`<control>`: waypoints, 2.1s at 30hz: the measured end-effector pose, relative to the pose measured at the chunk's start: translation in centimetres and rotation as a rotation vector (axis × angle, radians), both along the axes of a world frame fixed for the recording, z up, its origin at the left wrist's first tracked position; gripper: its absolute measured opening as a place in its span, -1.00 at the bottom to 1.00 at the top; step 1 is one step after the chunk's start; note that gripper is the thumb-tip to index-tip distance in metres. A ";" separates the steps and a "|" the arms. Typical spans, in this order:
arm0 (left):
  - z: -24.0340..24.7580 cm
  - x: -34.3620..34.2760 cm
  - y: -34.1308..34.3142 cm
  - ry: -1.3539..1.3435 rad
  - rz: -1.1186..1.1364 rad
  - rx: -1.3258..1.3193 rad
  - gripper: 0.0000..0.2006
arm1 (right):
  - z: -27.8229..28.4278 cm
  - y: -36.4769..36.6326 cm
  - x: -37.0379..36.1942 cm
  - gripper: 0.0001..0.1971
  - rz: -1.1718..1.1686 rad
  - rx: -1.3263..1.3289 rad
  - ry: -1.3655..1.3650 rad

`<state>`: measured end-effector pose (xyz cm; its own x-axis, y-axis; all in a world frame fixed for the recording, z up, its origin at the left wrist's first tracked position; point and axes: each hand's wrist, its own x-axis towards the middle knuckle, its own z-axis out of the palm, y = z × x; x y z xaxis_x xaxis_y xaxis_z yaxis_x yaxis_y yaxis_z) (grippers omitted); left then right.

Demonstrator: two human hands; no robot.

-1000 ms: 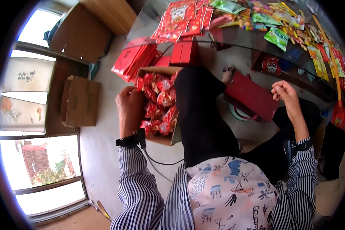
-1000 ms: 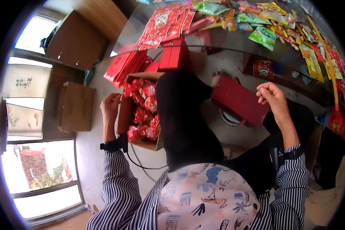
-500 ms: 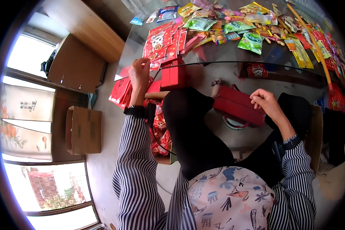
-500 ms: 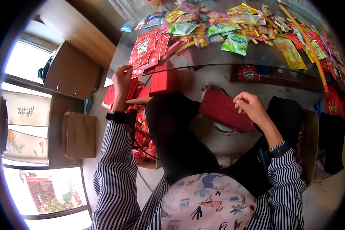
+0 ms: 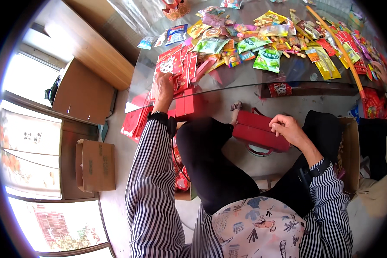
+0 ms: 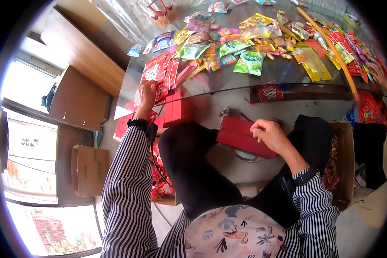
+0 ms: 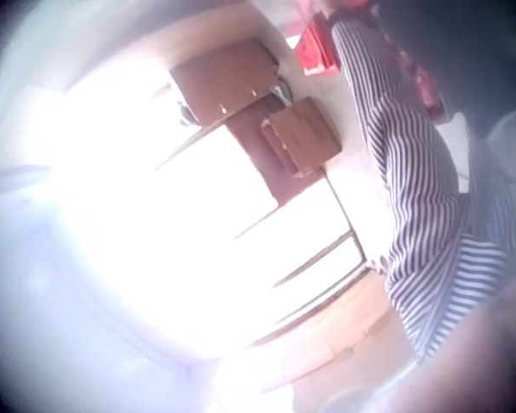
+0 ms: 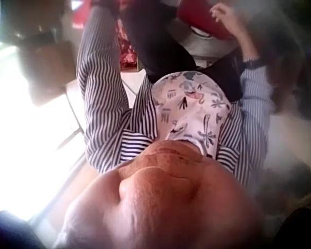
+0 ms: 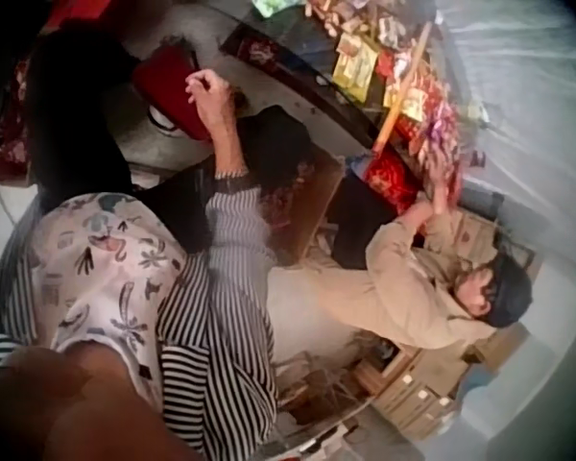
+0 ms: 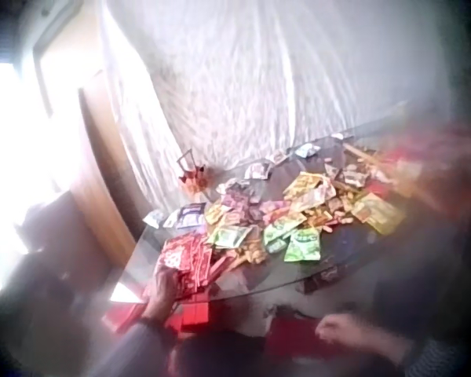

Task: The person is assembling red gift bags, filling them with candy and snacks, and tying them shut with gold and red ribbons.

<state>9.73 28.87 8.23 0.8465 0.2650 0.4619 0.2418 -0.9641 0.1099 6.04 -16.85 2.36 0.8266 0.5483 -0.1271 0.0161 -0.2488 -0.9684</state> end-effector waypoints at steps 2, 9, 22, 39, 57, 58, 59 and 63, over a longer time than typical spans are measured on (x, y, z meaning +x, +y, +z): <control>0.2 0.2 0.3 0.010 0.023 0.000 -0.80 | 0.3 0.1 0.0 -0.90 0.028 -0.024 0.011; 2.6 0.2 -1.9 -0.291 0.045 -0.431 -0.83 | 0.2 -0.1 -0.6 -0.86 -0.014 0.004 0.010; 0.0 -11.8 -22.5 -0.012 -0.969 -0.242 -0.76 | 2.1 1.1 1.0 -0.35 -0.033 0.938 0.599; -7.4 -10.3 -25.4 0.262 -0.506 -2.088 -0.61 | -0.5 2.5 -2.6 -0.70 -0.172 -0.099 -0.488; -9.8 -10.8 -23.6 0.106 -0.384 -2.340 -0.79 | -1.3 3.1 -3.2 -0.51 0.017 -0.264 -0.750; -10.1 -10.9 -23.5 0.109 -0.422 -2.357 -0.78 | -1.4 3.0 -3.2 -0.51 0.011 -0.240 -0.703; -10.2 -10.9 -23.5 0.113 -0.461 -2.372 -0.77 | -1.5 2.9 -3.2 -0.51 0.004 -0.217 -0.655; -10.4 -11.0 -23.6 0.086 -0.429 -2.417 -0.80 | -1.1 2.9 -3.5 -0.51 0.021 -0.178 -0.602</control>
